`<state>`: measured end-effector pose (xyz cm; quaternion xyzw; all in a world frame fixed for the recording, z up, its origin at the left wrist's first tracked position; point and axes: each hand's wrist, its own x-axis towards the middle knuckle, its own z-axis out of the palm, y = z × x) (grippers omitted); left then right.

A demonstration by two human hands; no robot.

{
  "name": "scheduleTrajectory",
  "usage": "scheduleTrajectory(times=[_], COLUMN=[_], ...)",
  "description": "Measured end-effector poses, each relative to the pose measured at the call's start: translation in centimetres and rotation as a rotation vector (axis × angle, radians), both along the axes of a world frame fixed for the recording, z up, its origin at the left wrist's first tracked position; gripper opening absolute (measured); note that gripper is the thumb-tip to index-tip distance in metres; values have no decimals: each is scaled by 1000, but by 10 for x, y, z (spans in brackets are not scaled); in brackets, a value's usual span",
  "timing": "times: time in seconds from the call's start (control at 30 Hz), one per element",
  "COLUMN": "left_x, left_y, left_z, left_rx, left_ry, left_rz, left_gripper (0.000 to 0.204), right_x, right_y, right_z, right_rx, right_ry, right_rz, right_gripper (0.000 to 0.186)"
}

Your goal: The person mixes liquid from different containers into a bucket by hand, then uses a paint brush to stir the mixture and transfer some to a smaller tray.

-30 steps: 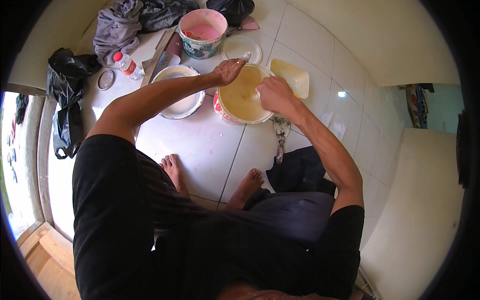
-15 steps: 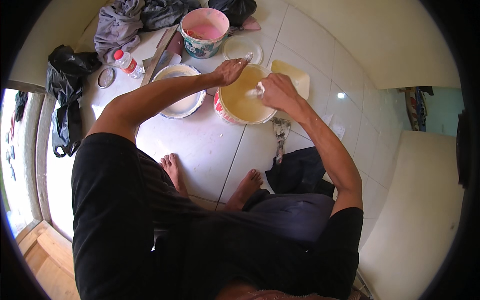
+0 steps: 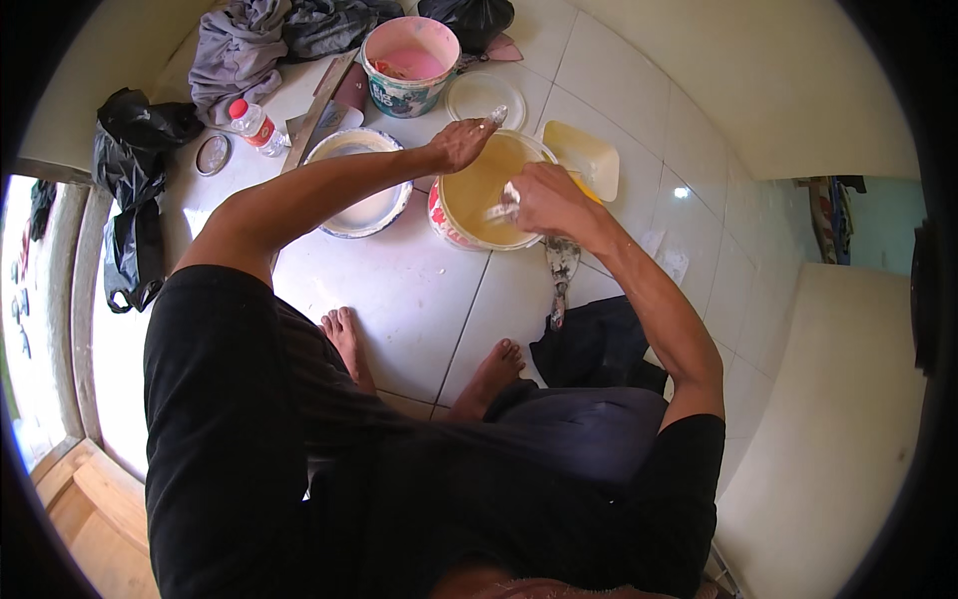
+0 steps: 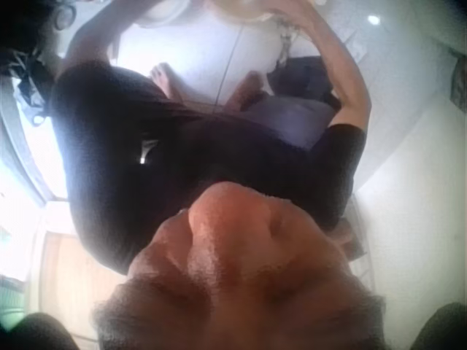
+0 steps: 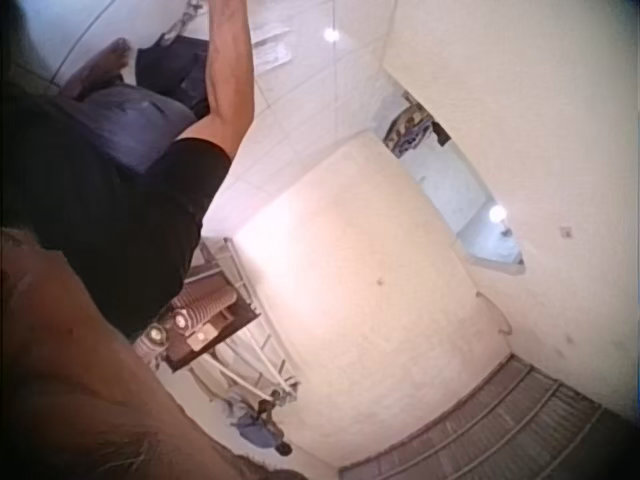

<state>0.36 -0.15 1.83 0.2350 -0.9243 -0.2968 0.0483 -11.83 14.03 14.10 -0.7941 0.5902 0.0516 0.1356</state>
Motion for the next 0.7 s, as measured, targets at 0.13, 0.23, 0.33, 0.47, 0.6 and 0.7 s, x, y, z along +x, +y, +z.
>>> scheduleTrajectory(times=[0.13, 0.23, 0.33, 0.47, 0.6, 0.7], left_x=[1, 0, 2, -3, -2, 1], left_y=[3, 3, -1, 5, -2, -1], left_z=[0, 1, -7, -8, -7, -11], left_rx=[29, 125, -6, 52, 9, 23], left_ry=[84, 38, 76, 70, 46, 118], left_rz=[39, 48, -4, 59, 11, 59], left_gripper=[60, 60, 58, 55, 52, 49], right_x=[-16, -9, -2, -19, -4, -8], right_y=[-1, 5, 0, -1, 4, -3], right_z=[-14, -14, 1, -13, -4, 0], right_rx=[-119, -49, -24, -116, -85, -90], right_ry=[37, -3, -77, 114, 15, 1], right_rz=[-96, 8, -76, -76, -7, -99], right_gripper=[16, 15, 15, 15, 13, 13])
